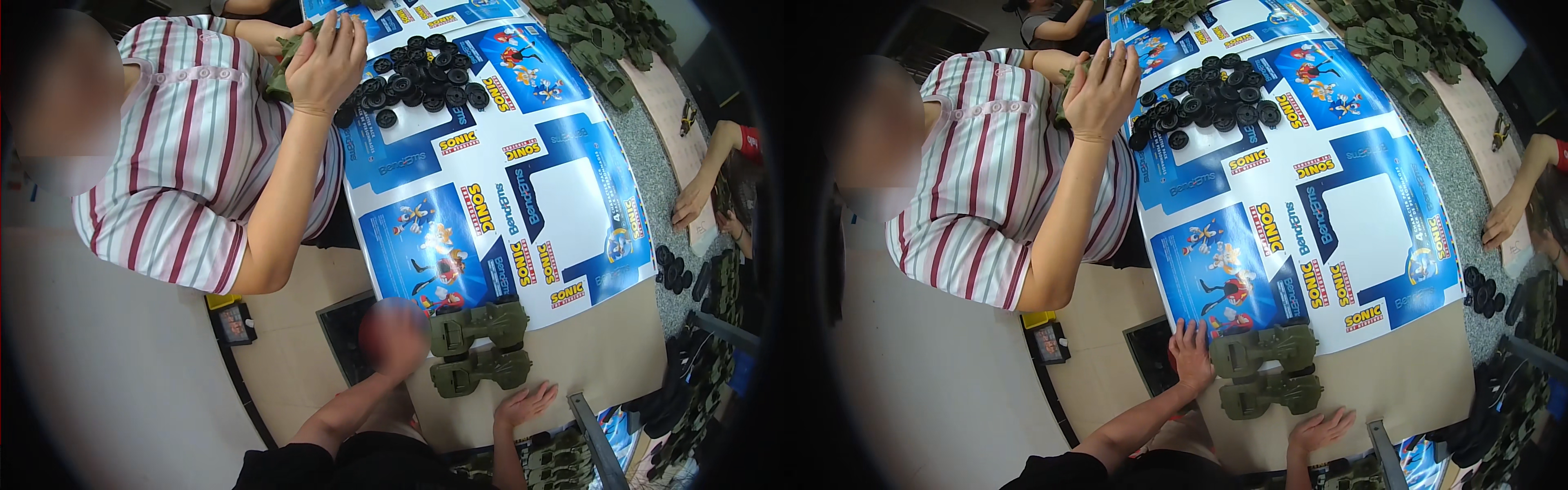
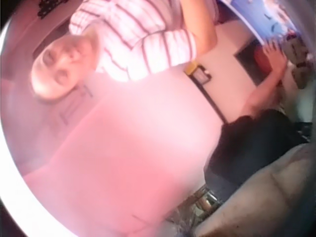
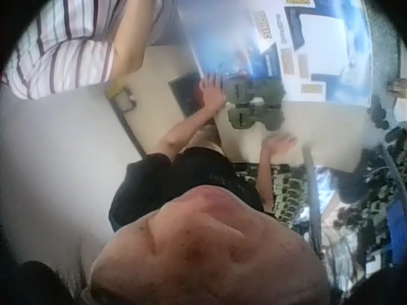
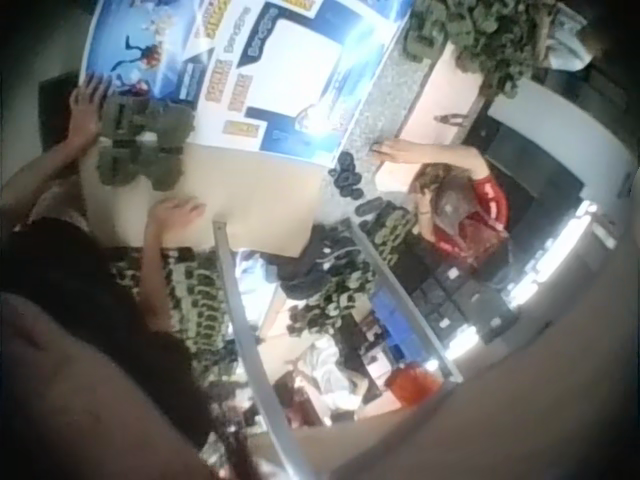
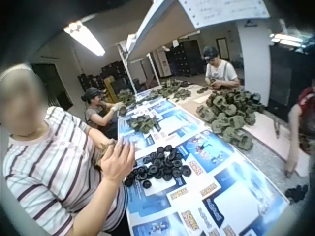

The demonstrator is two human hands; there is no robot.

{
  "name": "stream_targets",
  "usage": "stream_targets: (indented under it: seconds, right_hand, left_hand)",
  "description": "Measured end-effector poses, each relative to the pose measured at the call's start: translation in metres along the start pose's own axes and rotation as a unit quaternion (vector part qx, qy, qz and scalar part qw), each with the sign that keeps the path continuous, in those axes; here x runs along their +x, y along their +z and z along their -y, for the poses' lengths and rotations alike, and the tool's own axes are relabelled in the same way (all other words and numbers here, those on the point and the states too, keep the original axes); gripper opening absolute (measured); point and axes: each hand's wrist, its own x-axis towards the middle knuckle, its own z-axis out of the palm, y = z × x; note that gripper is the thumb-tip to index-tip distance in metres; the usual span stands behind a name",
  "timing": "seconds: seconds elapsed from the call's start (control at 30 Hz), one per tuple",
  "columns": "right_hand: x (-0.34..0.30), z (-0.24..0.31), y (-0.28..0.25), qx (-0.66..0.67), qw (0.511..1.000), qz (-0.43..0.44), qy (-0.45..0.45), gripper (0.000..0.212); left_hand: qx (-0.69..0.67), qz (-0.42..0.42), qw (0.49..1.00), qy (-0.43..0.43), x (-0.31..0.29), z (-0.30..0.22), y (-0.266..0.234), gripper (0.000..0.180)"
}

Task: The person assembles green plastic toy tanks by attaching black wheels and small grey gun turrets to the main bodies. They work at a table with piles of parts, picking up components and snapping them together by hand. The person places the completed units on the table and occasionally moves to a different section of the workspace.

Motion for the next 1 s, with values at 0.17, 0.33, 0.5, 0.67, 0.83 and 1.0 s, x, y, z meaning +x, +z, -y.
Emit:
stream_targets:
  seconds: [0.17,0.33,0.5,0.67,0.83,1.0]
  right_hand:
    - [0.0011,0.0015,-0.0001,-0.001,1.000,-0.011,-0.008,0.044]
    - [0.0001,0.0004,0.0004,-0.008,1.000,-0.010,-0.007,0.044]
    - [0.0015,0.0028,-0.0027,-0.005,1.000,-0.005,-0.009,0.045]
    - [0.0025,0.0030,-0.0033,0.001,1.000,-0.004,-0.006,0.045]
    - [0.0017,0.0015,-0.0035,-0.003,1.000,0.001,-0.006,0.046]
    - [0.0023,0.0021,-0.0053,0.000,1.000,-0.005,-0.009,0.045]
  left_hand:
    - [-0.007,-0.013,1.000,0.004,0.0003,0.0001,0.0014,0.062]
    - [-0.009,-0.004,1.000,0.004,0.0002,-0.0007,0.0035,0.061]
    - [-0.007,-0.010,1.000,0.007,0.0007,-0.0005,-0.0006,0.059]
    - [-0.002,-0.016,1.000,0.008,0.0022,-0.0042,-0.0043,0.058]
    - [0.004,-0.002,1.000,0.003,0.0016,-0.0050,-0.0056,0.057]
    - [0.011,-0.006,1.000,0.004,0.0008,-0.0043,-0.0049,0.058]
